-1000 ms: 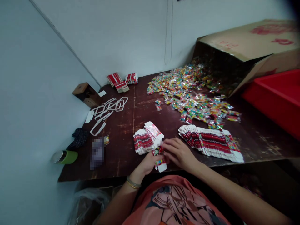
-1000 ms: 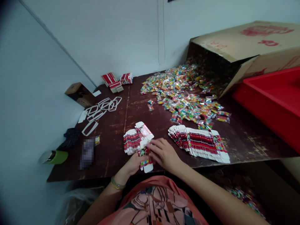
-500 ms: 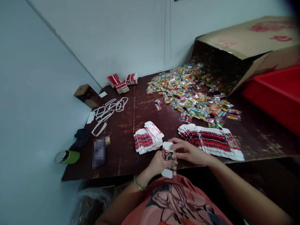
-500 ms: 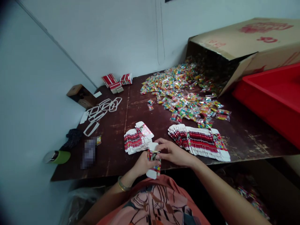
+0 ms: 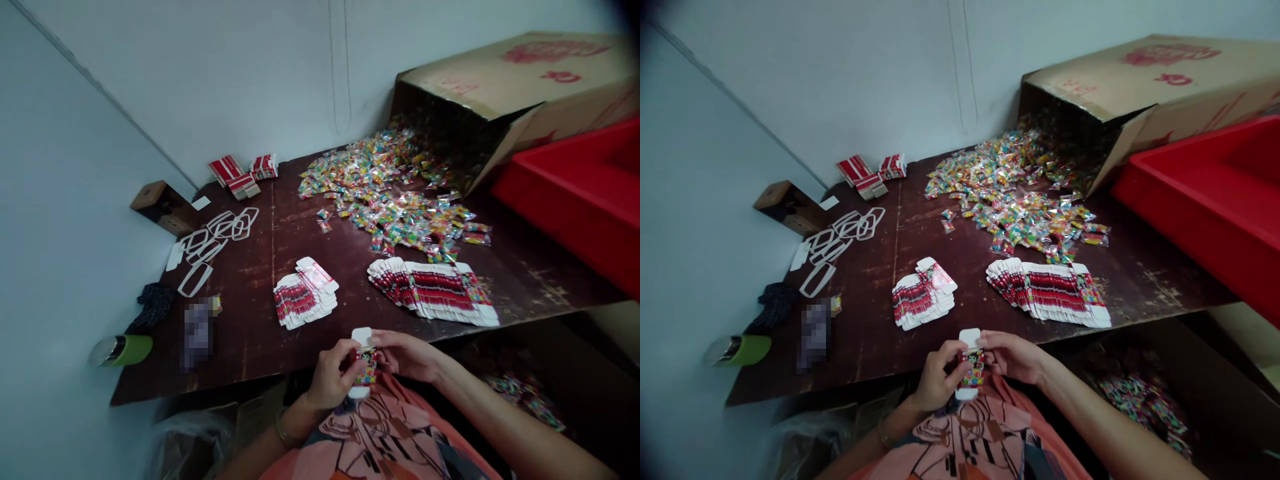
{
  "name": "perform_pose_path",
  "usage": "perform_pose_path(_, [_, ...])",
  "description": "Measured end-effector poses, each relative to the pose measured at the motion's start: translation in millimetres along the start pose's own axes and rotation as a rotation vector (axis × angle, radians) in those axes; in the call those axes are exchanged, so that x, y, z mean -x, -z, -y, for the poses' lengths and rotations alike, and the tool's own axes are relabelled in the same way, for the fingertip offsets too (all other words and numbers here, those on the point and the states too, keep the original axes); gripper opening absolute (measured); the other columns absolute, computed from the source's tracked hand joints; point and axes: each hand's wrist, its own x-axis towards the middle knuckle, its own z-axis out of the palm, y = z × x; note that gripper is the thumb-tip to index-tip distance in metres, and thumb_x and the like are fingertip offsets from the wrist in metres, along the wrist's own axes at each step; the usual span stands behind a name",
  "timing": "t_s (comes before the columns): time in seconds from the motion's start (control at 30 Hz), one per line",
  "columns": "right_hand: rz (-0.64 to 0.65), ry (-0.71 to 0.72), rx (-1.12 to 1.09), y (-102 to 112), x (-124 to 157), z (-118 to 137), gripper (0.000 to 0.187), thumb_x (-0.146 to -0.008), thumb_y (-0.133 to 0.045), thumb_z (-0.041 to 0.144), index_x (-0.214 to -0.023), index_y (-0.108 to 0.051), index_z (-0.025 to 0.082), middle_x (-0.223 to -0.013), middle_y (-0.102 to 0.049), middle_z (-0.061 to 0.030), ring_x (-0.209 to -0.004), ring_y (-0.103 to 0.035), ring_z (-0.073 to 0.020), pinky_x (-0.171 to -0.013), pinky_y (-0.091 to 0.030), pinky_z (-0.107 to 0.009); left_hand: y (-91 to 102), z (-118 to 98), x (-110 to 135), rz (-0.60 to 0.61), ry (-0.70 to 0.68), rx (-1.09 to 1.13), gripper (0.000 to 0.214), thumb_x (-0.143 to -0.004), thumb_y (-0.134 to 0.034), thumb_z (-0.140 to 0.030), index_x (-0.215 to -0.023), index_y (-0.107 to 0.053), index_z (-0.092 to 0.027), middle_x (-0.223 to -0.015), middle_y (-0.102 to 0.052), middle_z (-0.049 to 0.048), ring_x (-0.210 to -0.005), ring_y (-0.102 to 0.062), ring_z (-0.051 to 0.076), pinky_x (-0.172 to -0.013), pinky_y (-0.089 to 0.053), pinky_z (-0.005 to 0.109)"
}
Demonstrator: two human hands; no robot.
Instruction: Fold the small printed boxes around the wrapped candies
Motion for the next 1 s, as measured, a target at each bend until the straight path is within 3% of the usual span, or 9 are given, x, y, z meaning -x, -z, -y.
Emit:
perform_pose_path(0.1, [0.003,-0.076,-0.003,-2.1,-2.4,3.0,0.026,-0.065,-0.076,0.018,-0.082,-0.056,0.014,-0.061,-0.053,0.0063,-0.049,-0.048,-0.0036,-0.046,-0.039,-0.012,0.8,-1.5,4.5,0.040,-0.028,0.005,0.028,-0.086,-0.055,-0.042,-0.090,-0.072,-0.020,-0.088,-0.069,0.0080,-0.076,-0.060,0.020,-0.079,-0.043,0.029])
perform_pose_path(0.17, [-0.024,-0.085,0.055,-7.3,-3.7,4.0,0.028,-0.061,-0.075,0.016,-0.081,-0.056,0.015,-0.060,-0.053,0.0070,-0.046,-0.046,-0.0034,-0.044,-0.039,-0.013,-3.3,-0.3,5.7,-0.003,0.019,0.111,0.032,-0.087,-0.052,-0.041,-0.105,-0.069,-0.020,-0.090,-0.069,0.0081,-0.079,-0.060,0.021,-0.080,-0.043,0.030])
perform_pose_path(0.27, [-0.067,-0.034,0.277,-19.9,-2.8,6.5,0.030,-0.062,-0.074,0.022,-0.087,-0.058,0.017,-0.065,-0.057,0.0059,-0.044,-0.045,-0.0044,-0.043,-0.039,-0.016,-12.4,3.7,1.6,-0.053,0.239,0.478,0.064,-0.078,-0.060,-0.035,-0.138,-0.042,-0.022,-0.088,-0.066,0.0049,-0.077,-0.059,0.019,-0.075,-0.044,0.029])
perform_pose_path(0.33, [-0.089,0.095,0.552,-29.1,-0.6,9.0,0.025,-0.067,-0.072,0.028,-0.087,-0.063,0.017,-0.070,-0.060,0.0031,-0.051,-0.049,-0.0073,-0.048,-0.042,-0.019,-16.7,6.2,-4.2,-0.014,0.418,0.755,0.077,-0.070,-0.062,-0.029,-0.141,-0.033,-0.022,-0.091,-0.065,0.0042,-0.077,-0.059,0.018,-0.073,-0.044,0.029])
perform_pose_path(0.47, [-0.136,0.441,1.034,-37.5,-0.1,11.0,0.034,-0.087,-0.056,0.039,-0.066,-0.067,0.015,-0.074,-0.060,-0.0024,-0.069,-0.055,-0.0129,-0.065,-0.045,-0.025,-16.1,8.4,-12.9,0.071,0.547,0.989,0.067,-0.063,-0.064,-0.023,-0.128,-0.048,-0.021,-0.102,-0.064,0.0058,-0.086,-0.061,0.019,-0.078,-0.044,0.030])
perform_pose_path(0.63, [-0.194,0.419,1.088,-28.3,-9.9,10.9,0.028,-0.084,-0.062,0.039,-0.081,-0.075,0.016,-0.080,-0.064,-0.0047,-0.072,-0.060,-0.0161,-0.067,-0.046,-0.026,-10.2,10.8,-10.8,0.129,0.476,1.114,0.062,-0.063,-0.065,-0.027,-0.123,-0.056,-0.019,-0.112,-0.063,0.0099,-0.099,-0.060,0.025,-0.085,-0.045,0.036])
perform_pose_path(0.7, [-0.219,0.425,1.131,-25.7,-11.1,11.2,0.027,-0.085,-0.061,0.038,-0.083,-0.076,0.016,-0.080,-0.064,-0.0050,-0.071,-0.060,-0.0161,-0.066,-0.047,-0.026,-9.3,14.5,-8.5,0.149,0.424,1.119,0.063,-0.063,-0.069,-0.026,-0.124,-0.057,-0.018,-0.119,-0.062,0.0121,-0.107,-0.058,0.027,-0.090,-0.043,0.038])
perform_pose_path(0.83, [-0.065,0.563,1.339,-28.5,-0.5,3.6,0.025,-0.092,-0.052,0.031,-0.102,-0.073,0.021,-0.094,-0.063,-0.0062,-0.088,-0.060,-0.0170,-0.079,-0.047,-0.027,-9.7,26.7,-3.1,0.135,0.364,1.004,0.061,-0.066,-0.075,-0.024,-0.125,-0.058,-0.019,-0.123,-0.061,0.0125,-0.110,-0.058,0.026,-0.096,-0.041,0.039])
perform_pose_path(1.0, [0.072,0.580,1.573,-35.5,8.2,5.8,0.028,-0.094,-0.048,0.026,-0.114,-0.068,0.023,-0.104,-0.062,-0.0076,-0.096,-0.059,-0.0172,-0.084,-0.046,-0.027,1.5,25.2,-3.0,0.138,0.265,0.606,0.068,-0.070,-0.072,-0.022,-0.134,-0.050,-0.017,-0.111,-0.064,0.0106,-0.101,-0.058,0.021,-0.090,-0.042,0.032])
